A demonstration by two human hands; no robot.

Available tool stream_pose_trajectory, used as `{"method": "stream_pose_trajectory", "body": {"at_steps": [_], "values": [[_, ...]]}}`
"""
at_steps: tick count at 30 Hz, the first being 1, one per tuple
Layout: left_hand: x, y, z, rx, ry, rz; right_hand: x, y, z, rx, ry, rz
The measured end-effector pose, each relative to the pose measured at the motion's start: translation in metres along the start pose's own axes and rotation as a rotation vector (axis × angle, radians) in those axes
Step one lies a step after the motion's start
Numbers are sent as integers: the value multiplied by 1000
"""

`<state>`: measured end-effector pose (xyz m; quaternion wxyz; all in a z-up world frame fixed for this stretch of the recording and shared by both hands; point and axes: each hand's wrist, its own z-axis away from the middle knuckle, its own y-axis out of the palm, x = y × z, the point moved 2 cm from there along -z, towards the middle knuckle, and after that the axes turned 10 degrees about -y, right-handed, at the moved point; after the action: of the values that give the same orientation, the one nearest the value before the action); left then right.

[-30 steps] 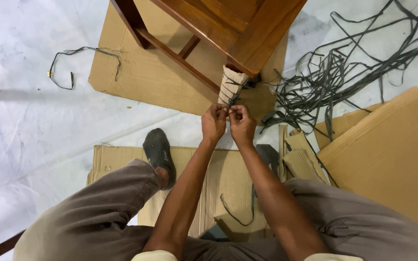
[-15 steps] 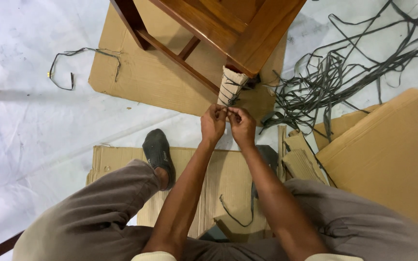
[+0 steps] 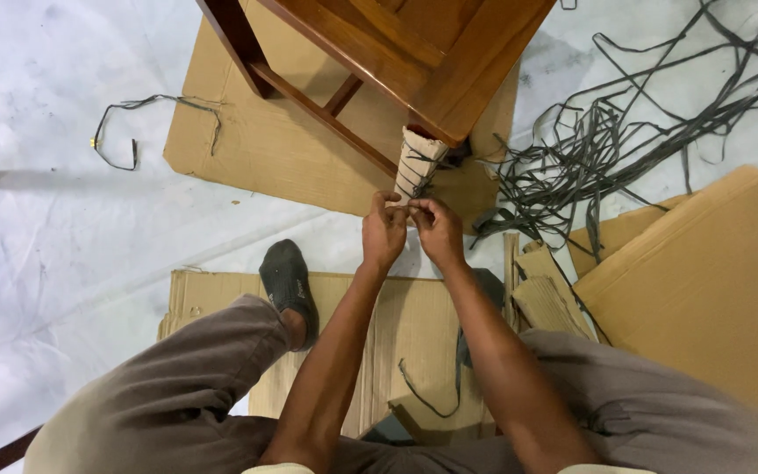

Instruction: Tying black cords to a wooden stool frame and applying protective cardboard.

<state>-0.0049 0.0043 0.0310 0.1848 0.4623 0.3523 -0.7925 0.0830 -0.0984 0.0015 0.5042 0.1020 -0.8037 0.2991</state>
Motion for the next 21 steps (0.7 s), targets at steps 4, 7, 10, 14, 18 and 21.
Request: {"method": "stream_pose_trajectory", "body": {"at_steps": [4, 7, 10, 14, 18, 21], "values": [[13, 5, -11, 11, -83, 9, -6, 0, -1, 37, -20, 34], [33, 12, -23, 62, -124, 16, -4, -1, -1, 52, -19, 41], [40, 15, -27, 71, -138, 45, -8, -1, 1, 76, 11, 22], [37, 13, -26, 11, -127, 38, -20, 4, 2, 62, 97, -42], [36, 12, -26, -43, -77, -42, -14, 4, 4, 24, 162, -57], [29, 11, -22, -82, -62, -68, -10, -2, 5, -17, 145, 9]]}}
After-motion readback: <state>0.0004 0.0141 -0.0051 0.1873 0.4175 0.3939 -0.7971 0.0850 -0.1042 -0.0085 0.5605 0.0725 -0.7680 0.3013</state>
